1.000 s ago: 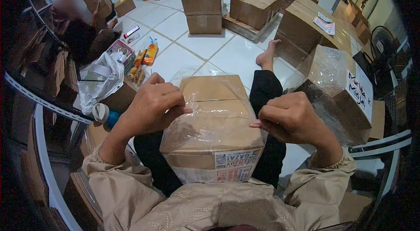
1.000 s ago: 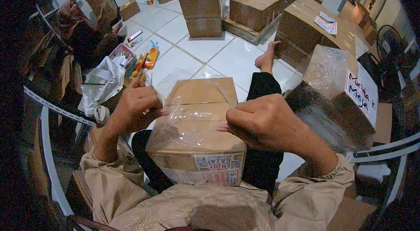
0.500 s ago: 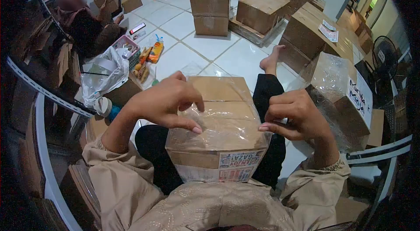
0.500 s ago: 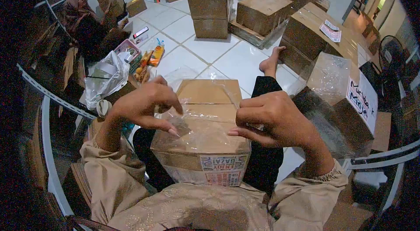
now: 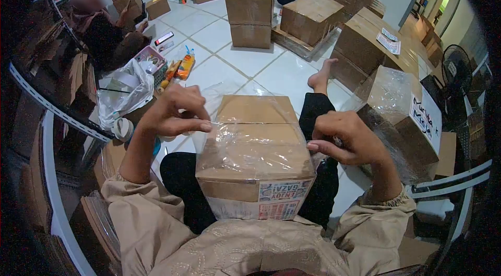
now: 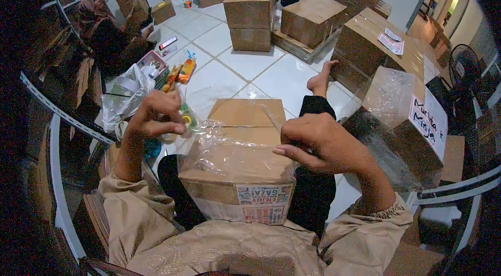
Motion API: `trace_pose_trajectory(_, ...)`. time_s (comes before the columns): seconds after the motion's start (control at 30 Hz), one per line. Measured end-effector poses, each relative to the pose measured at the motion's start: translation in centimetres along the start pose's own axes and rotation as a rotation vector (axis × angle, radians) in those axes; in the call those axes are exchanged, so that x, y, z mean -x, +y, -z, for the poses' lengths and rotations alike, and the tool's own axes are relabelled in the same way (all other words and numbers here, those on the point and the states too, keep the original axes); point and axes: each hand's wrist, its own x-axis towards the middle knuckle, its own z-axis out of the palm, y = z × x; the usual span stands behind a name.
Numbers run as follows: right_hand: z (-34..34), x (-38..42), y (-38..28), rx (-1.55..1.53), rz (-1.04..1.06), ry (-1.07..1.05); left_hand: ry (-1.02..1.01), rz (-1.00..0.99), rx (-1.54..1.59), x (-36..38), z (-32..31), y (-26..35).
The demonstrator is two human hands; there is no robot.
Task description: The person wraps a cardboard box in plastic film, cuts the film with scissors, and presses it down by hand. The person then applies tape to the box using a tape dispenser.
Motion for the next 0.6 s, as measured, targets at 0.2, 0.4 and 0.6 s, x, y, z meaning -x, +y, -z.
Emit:
trace_pose_trajectory(0.2, 0.6, -2.0, -0.6, -0.172, -0.236, -0.210, 0.180, 0.028, -0.019, 1.2, -0.6, 0.3)
trace_pose_trajectory(0.4, -2.3, -5.3, -1.6, -0.145, -0.014, -0.440, 0.172, 0.005, -0.018, 1.4, -0.4, 0.1)
trace_pose_trajectory(0.6, -1.6, -3.8, -1.6, -0.401, -0.248, -0.356, 0.174, 0.011, -0.057, 2.0, 0.1, 0.1)
